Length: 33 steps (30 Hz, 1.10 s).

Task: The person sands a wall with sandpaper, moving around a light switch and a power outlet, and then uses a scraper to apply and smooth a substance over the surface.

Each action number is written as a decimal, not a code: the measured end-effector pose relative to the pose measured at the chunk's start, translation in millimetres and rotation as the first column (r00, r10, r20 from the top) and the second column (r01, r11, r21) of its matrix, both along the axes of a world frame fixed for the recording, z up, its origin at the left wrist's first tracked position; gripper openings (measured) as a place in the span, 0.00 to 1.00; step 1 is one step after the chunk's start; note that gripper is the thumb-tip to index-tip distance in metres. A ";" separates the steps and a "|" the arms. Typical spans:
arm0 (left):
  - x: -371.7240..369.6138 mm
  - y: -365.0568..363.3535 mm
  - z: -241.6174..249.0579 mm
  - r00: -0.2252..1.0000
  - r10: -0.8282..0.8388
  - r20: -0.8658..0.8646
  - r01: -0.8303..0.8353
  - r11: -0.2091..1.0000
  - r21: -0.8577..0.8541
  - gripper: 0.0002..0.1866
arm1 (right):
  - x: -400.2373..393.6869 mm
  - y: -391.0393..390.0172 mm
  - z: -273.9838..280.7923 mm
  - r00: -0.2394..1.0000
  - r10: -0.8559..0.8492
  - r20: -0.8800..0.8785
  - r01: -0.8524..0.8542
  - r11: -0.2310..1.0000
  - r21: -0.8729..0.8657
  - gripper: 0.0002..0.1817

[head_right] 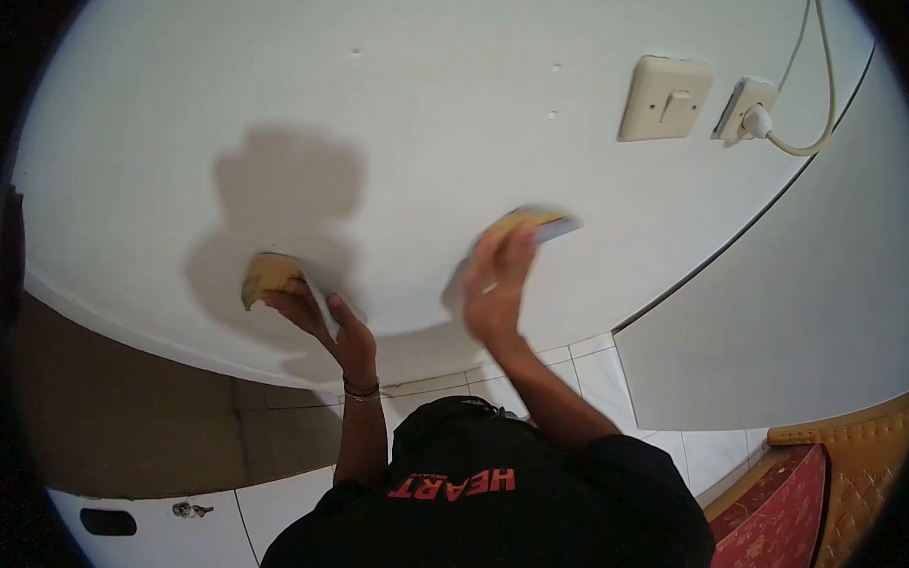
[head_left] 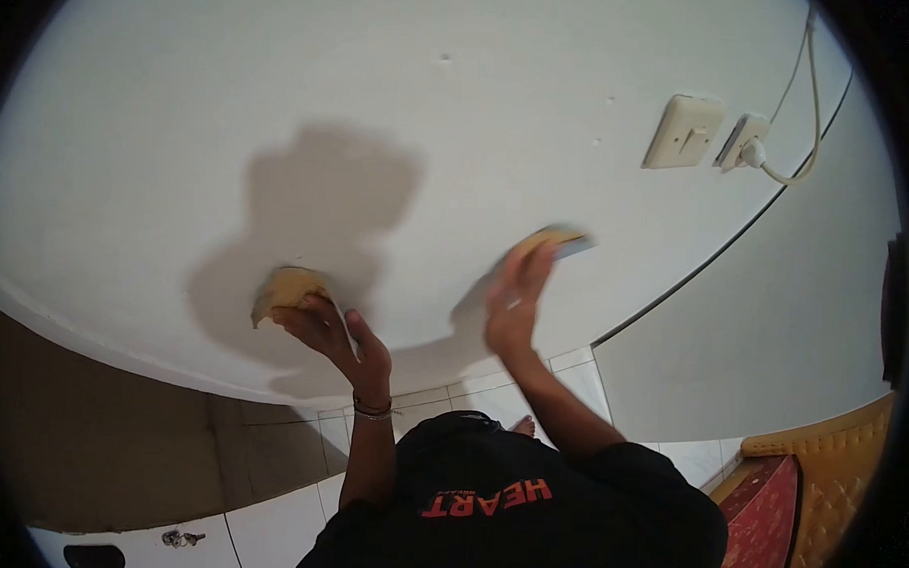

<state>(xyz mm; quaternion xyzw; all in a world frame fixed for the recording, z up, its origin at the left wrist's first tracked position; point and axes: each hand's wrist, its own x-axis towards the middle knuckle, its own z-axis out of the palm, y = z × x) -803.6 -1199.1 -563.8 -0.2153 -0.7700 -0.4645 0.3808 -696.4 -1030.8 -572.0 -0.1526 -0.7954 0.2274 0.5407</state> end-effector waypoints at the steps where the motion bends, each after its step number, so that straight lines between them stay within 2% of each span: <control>1: -1.6 -3.9 -5.9 1.000 -0.004 0.014 0.005 0.999 -0.053 0.30 | 1.5 -15.4 -8.0 0.980 0.009 0.199 -0.053 0.975 0.215 0.29; 2: -9.5 -17.3 -7.0 1.000 0.014 0.002 -0.014 0.996 -0.093 0.30 | 1.6 -10.2 -16.4 0.978 0.003 0.207 -0.050 0.974 0.222 0.29; 3: -21.4 -36.4 -4.3 0.999 0.034 -0.006 -0.035 0.991 -0.132 0.30 | 8.5 4.1 -27.3 0.972 -0.078 0.221 0.050 0.991 0.127 0.33; 4: -34.7 -52.9 2.0 0.997 0.068 -0.024 -0.070 0.996 -0.059 0.30 | 19.1 18.0 -32.7 0.957 -0.156 0.246 0.153 0.988 0.030 0.39; 5: -45.4 -71.5 8.9 0.994 0.111 -0.010 -0.111 0.994 -0.014 0.33 | 24.8 36.6 -18.1 0.990 -0.133 0.049 0.140 0.972 -0.188 0.37; 6: -57.0 -87.4 9.3 0.995 -0.019 0.099 0.001 0.984 0.181 0.34 | 28.6 45.3 10.2 0.980 -0.100 -0.172 0.015 0.900 -0.436 0.35; 7: -63.8 -95.2 10.1 0.970 -0.168 0.176 0.090 0.920 0.380 0.35 | 37.5 58.3 30.1 0.976 -0.194 -0.102 0.127 0.879 -0.459 0.33; 8: -61.0 -90.3 17.3 0.966 -0.181 0.185 0.100 0.920 0.380 0.35 | 39.9 73.6 29.9 0.955 -0.280 -0.100 0.221 0.894 -0.391 0.34; 9: -53.4 -79.5 28.1 0.969 -0.194 0.153 0.116 0.904 0.411 0.36 | 38.8 65.6 30.3 0.952 -0.292 -0.089 0.236 0.890 -0.391 0.34; 11: -36.2 -55.3 31.2 0.970 -0.209 0.123 0.134 0.885 0.445 0.37 | 13.4 37.0 33.5 0.963 -0.133 -0.236 0.024 0.909 -0.415 0.34; 13: -22.4 -34.7 22.3 0.998 -0.057 0.041 0.045 0.968 0.248 0.39 | -3.4 -4.5 3.3 0.985 -0.028 -0.170 -0.033 0.938 -0.344 0.36; 14: -21.0 -31.4 18.7 0.997 -0.060 0.039 0.050 0.973 0.224 0.39 | -0.2 -23.5 -11.1 0.998 -0.011 0.066 0.023 0.983 -0.182 0.36; 15: -24.5 -35.7 18.5 0.997 -0.064 0.036 0.054 0.972 0.227 0.39 | 4.3 -33.2 -20.6 0.954 -0.034 0.297 0.037 0.999 -0.008 0.37; 16: -33.2 -46.5 20.0 0.999 -0.016 0.041 0.007 0.980 0.199 0.39 | 8.7 -23.9 -22.0 0.955 -0.037 0.294 0.040 0.999 -0.005 0.37; 17: -40.4 -55.4 25.2 0.999 0.034 0.040 -0.041 0.985 0.168 0.40 | 14.9 -7.5 -20.3 0.974 -0.056 0.219 0.065 0.997 -0.032 0.36; 18: -43.4 -60.4 37.2 1.000 -0.027 0.012 0.023 0.966 0.258 0.39 | 19.5 10.8 -17.0 0.987 -0.078 0.140 0.088 0.994 -0.066 0.35; 19: -36.3 -55.2 57.7 0.993 -0.115 0.007 0.103 0.911 0.400 0.38 | 22.8 32.6 -3.4 0.993 -0.115 -0.027 0.106 0.970 -0.219 0.35; 20: -40.7 -56.3 54.7 0.999 -0.050 0.011 0.042 0.926 0.376 0.38 | 30.6 48.5 20.2 0.988 -0.132 -0.073 0.101 0.937 -0.336 0.34; 21: -45.9 -55.3 48.2 1.000 0.014 0.015 -0.018 0.937 0.350 0.38 | 36.1 64.9 36.6 0.969 -0.241 -0.049 0.217 0.930 -0.296 0.33; 23: -20.7 -22.4 47.3 0.999 -0.030 0.039 0.013 0.927 0.374 0.38 | 21.8 65.6 41.8 0.934 -0.227 -0.275 0.104 0.911 -0.400 0.32; 24: -12.3 -5.4 34.1 1.000 -0.004 0.020 -0.002 0.962 0.274 0.39 | 12.0 52.1 34.6 0.970 -0.176 -0.165 0.124 0.951 -0.284 0.32; 25: 2.8 17.1 22.3 1.000 0.003 0.016 -0.007 0.973 0.232 0.35 | 5.3 28.8 20.0 0.989 -0.139 -0.047 0.130 0.978 -0.163 0.31; 26: 16.4 32.8 9.6 1.000 -0.004 0.006 0.004 0.993 0.119 0.33 | 5.3 1.5 4.2 0.992 0.023 0.126 -0.010 0.995 -0.101 0.32; 27: 25.7 42.4 2.2 1.000 -0.010 -0.005 0.010 1.000 0.010 0.31 | 7.4 -12.3 -8.5 0.938 0.171 0.302 -0.160 0.985 -0.058 0.33; 28: 24.2 45.0 3.1 1.000 -0.003 -0.013 0.003 1.000 0.020 0.31 | 9.6 -2.5 -15.8 0.939 0.174 0.296 -0.167 0.985 -0.047 0.33; 30: 10.7 30.0 4.1 0.996 0.064 -0.067 -0.069 0.995 -0.074 0.29 | 25.5 20.5 -29.0 0.951 0.056 0.305 -0.063 0.998 0.015 0.34; 31: -4.0 11.1 7.5 0.985 0.121 -0.124 -0.140 0.978 -0.154 0.31 | 35.6 49.9 -24.0 0.993 0.016 0.117 0.000 0.991 -0.134 0.36; 32: -6.3 3.3 26.5 0.996 0.048 -0.081 -0.048 0.999 0.012 0.33 | 47.4 80.2 -17.5 0.999 -0.023 -0.039 0.011 0.955 -0.295 0.34; 33: -7.3 1.5 42.7 0.998 -0.033 -0.054 0.043 0.982 0.182 0.34 | 62.9 108.4 0.7 0.992 -0.118 -0.032 0.104 0.949 -0.297 0.31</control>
